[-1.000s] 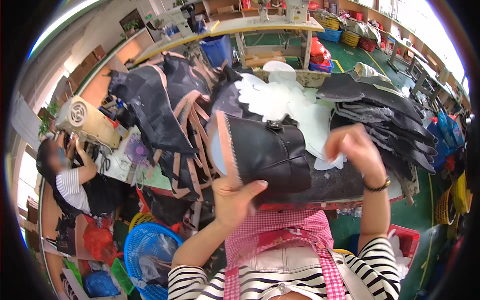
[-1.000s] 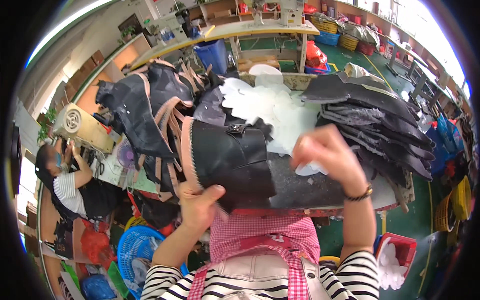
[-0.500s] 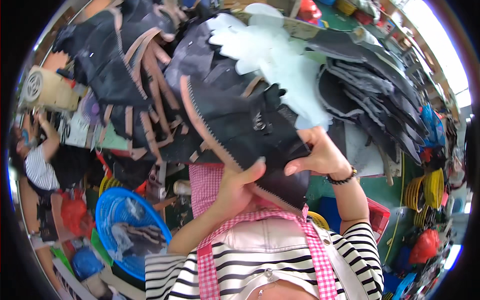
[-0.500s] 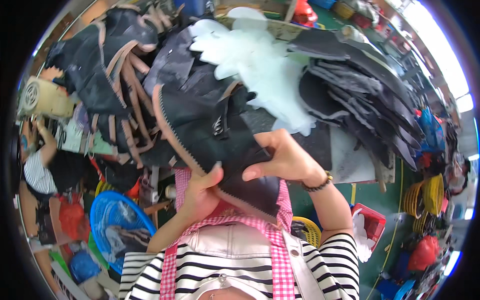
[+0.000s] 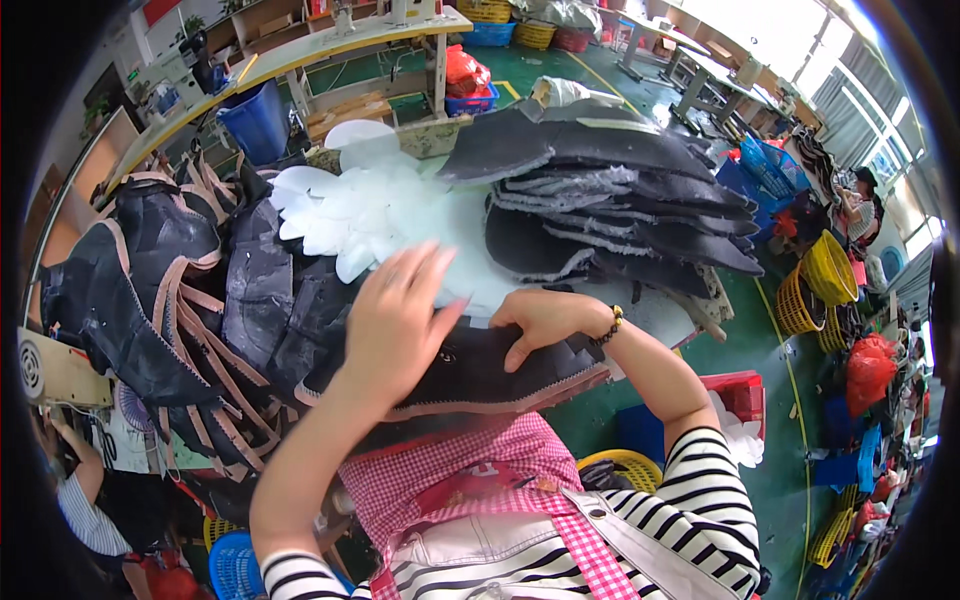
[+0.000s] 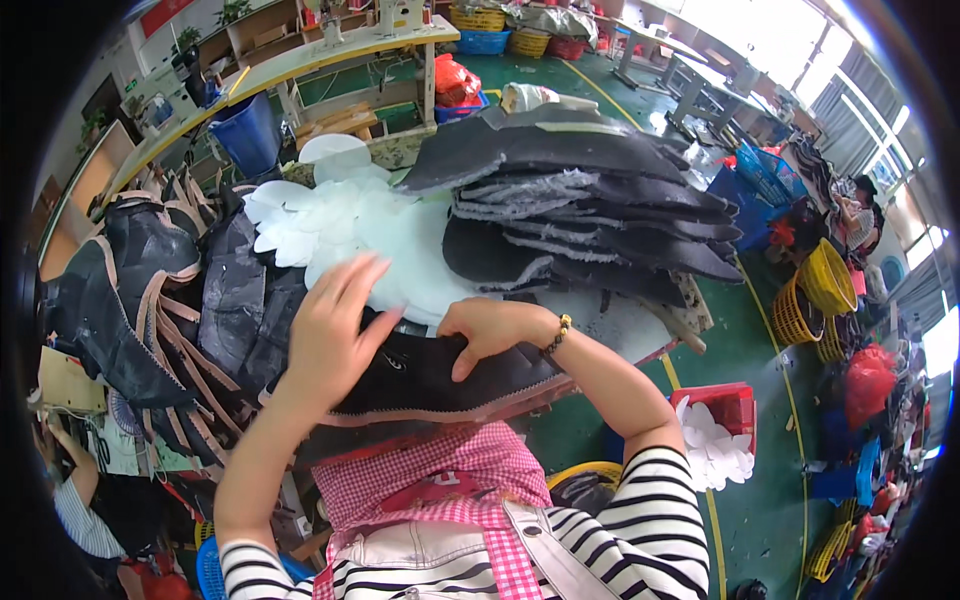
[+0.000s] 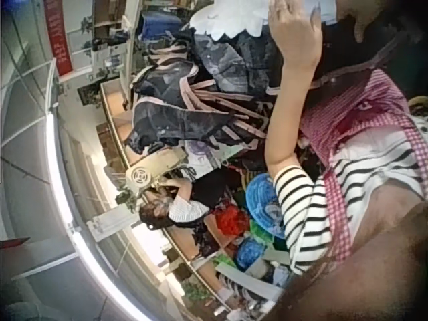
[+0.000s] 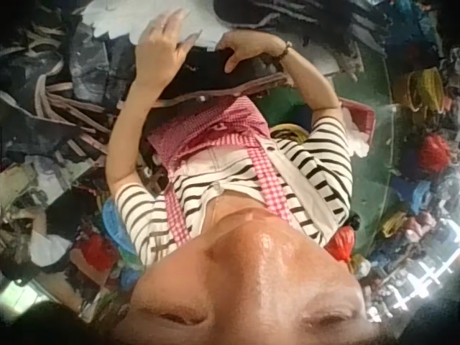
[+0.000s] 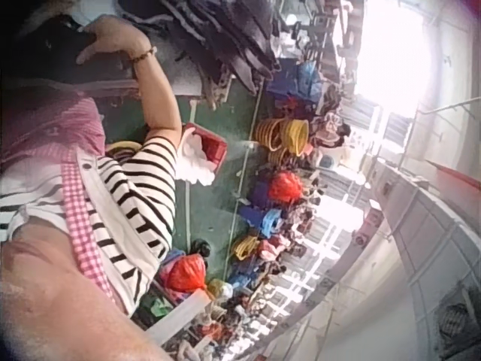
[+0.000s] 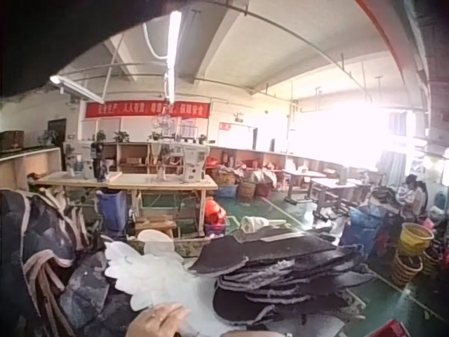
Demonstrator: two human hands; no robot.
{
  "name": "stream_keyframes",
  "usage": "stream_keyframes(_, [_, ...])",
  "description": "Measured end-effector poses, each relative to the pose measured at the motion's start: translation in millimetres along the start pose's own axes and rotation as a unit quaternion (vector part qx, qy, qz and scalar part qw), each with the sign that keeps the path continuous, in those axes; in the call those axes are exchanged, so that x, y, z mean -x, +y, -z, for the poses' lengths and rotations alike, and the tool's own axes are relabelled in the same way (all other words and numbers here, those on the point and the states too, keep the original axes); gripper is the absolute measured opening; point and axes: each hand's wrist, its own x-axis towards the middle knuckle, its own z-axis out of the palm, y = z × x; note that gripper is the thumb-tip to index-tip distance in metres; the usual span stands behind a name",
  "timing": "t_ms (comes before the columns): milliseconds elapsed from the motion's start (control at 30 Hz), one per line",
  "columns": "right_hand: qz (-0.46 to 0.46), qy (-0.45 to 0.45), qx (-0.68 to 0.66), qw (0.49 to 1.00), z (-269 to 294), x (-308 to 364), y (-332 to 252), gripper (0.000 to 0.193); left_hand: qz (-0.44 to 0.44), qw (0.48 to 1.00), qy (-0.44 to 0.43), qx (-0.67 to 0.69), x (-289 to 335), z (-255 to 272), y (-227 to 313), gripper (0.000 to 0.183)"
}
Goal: The person assembles slipper components by hand at a workbench. They pick up a white foam insole and a black fuzzy upper, press them together, and fold the upper over the insole to form the slipper. The process is repeated for multiple units, with finished items placed into a blue basket.
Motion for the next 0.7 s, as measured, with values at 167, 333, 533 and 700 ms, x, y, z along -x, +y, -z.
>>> stream_keyframes(167, [0.093,0.171,0.272,0.942,37,34,-37,0.034,-0.07,0.995,0.069,-0.029,-118,-90,-65,0.034])
stream_keyframes(333, [0.034,0.216,0.358,0.908,96,62,-16,0.029,0.086,0.968,-0.137,0.192,-159,-112,-82,0.019])
stream_keyframes(533, [-0.035,0.204,0.363,0.909,117,39,-4,0.044,0.012,0.98,-0.06,0.189,-179,-110,-89,0.015])
stream_keyframes(700, [-0.221,0.083,0.267,0.934,134,18,4,0.062,-0.149,0.984,0.03,-0.097,-175,-15,-65,0.028])
